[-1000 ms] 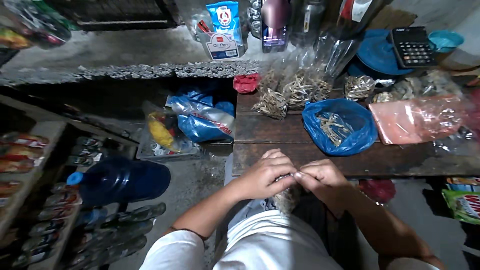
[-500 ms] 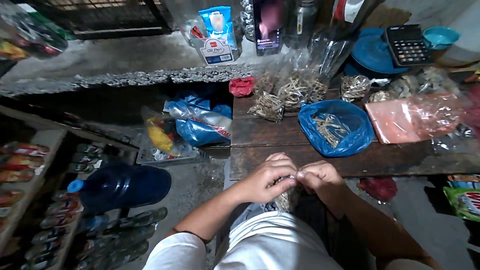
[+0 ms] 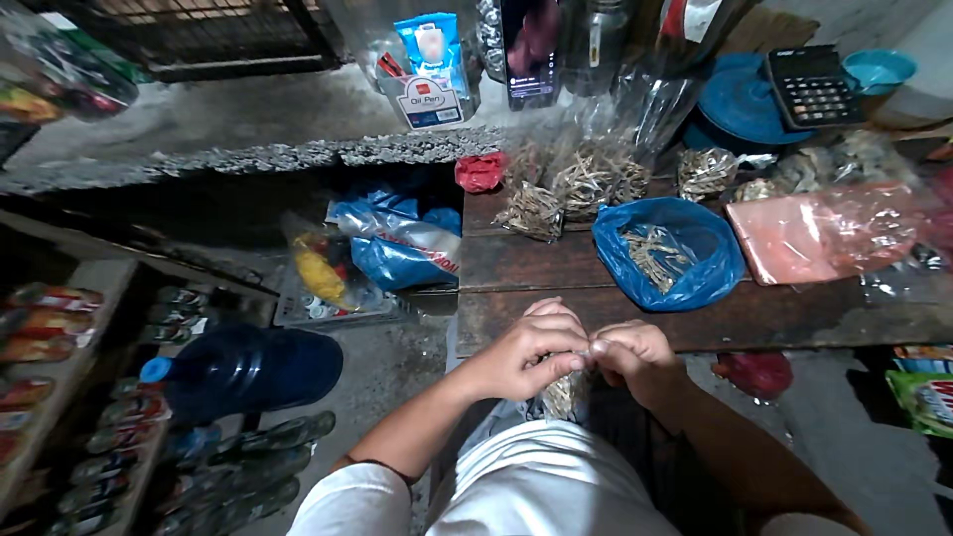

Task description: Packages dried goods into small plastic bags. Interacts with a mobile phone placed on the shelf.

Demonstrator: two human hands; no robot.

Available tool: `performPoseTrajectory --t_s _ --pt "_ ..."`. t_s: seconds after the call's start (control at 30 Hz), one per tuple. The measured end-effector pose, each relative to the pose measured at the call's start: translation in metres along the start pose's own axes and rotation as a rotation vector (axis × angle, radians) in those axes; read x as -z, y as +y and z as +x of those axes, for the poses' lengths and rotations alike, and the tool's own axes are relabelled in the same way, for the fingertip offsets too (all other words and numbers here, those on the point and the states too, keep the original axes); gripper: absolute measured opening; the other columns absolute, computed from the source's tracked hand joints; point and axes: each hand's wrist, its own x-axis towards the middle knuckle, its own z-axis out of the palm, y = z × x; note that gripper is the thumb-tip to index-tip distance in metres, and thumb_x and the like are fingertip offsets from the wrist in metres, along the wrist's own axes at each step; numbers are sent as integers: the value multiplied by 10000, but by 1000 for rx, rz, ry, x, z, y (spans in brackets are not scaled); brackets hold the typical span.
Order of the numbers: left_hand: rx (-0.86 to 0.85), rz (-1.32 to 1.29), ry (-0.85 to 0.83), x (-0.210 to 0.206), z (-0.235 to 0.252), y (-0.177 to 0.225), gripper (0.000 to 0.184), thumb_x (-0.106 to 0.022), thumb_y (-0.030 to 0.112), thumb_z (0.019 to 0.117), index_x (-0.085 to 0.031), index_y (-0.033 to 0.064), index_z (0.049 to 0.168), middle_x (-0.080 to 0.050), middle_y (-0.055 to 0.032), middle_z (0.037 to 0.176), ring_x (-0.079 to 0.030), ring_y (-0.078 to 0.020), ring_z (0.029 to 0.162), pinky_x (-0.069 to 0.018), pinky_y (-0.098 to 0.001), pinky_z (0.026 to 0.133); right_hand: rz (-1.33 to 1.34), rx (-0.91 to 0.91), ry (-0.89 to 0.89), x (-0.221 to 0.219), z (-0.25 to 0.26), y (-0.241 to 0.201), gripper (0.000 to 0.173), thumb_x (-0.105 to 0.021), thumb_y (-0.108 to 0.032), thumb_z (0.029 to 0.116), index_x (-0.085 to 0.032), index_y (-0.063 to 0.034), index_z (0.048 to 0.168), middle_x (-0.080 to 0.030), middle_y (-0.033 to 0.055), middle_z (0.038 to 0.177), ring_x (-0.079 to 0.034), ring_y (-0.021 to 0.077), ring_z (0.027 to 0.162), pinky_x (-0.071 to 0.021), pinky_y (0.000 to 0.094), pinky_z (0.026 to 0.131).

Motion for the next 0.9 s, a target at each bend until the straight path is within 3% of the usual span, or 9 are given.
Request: performPoseTrajectory --t_s 0.2,0.3,0.4,0.5,0.53,0.6,0.67,0.8,0.9 --pt "2 25 44 -3 -1 -4 428 -465 338 1090 -712 17 952 -712 -91 950 -645 -120 1071 -343 -372 1158 -54 -3 9 0 0 4 373 -508 -130 1007 -524 -105 635 -467 -156 603 -424 -143 579 -351 55 554" --pt "37 68 131 -4 -1 -10 419 -488 345 1079 -717 14 962 -720 -83 954 -646 -92 1041 -392 -328 1108 -173 59 26 2 4 10 380 -478 -165 1047 -540 -48 691 -493 -95 659 -457 -119 644 -383 68 615" --pt "102 88 248 0 -2 -13 382 -529 302 1060 -723 -13 965 -721 -79 974 -626 -63 1043 -453 -244 1009 -345 101 88 8 5 15 357 -542 -292 1030 -664 18 903 -635 12 877 -566 -73 842 -471 90 768" --pt "151 110 370 3 -4 -14 333 -569 255 1035 -723 -29 955 -716 -60 986 -619 -36 1055 -485 -203 959 -541 37 110 10 3 23 602 -578 -574 956 -684 -5 1124 -686 100 1091 -623 65 986 -516 222 838" --pt "161 105 402 3 -4 -15 319 -579 242 1029 -720 -32 948 -707 -57 990 -616 -31 1046 -491 -198 946 -586 -9 100 8 2 23 663 -606 -607 912 -672 -11 1197 -683 129 1164 -641 131 1034 -536 293 854" --pt "180 80 454 2 -4 -16 288 -593 226 1019 -717 -25 953 -688 -47 1025 -613 -18 1040 -505 -194 931 -634 -132 57 3 2 20 782 -724 -562 818 -603 3 1345 -640 202 1300 -649 273 1124 -543 445 910" --pt "193 42 491 0 -3 -16 239 -606 195 1008 -718 -13 966 -673 -25 1068 -612 -2 1050 -520 -192 931 -655 -257 17 -3 4 15 902 -815 -491 778 -493 -5 1466 -590 233 1387 -636 339 1186 -522 517 969" --pt "230 -79 473 -2 -3 -13 173 -624 146 985 -725 7 968 -679 7 1091 -621 4 1056 -533 -200 930 -623 -262 66 -8 2 22 782 -795 -312 838 -472 19 1468 -654 231 1302 -668 329 1163 -534 504 985" --pt "267 -127 400 4 -4 -11 234 -595 187 1007 -727 -5 990 -670 4 1116 -615 7 1068 -527 -194 940 -568 -262 50 -3 2 23 722 -767 -272 846 -492 7 1452 -666 198 1291 -662 280 1177 -529 462 1004"
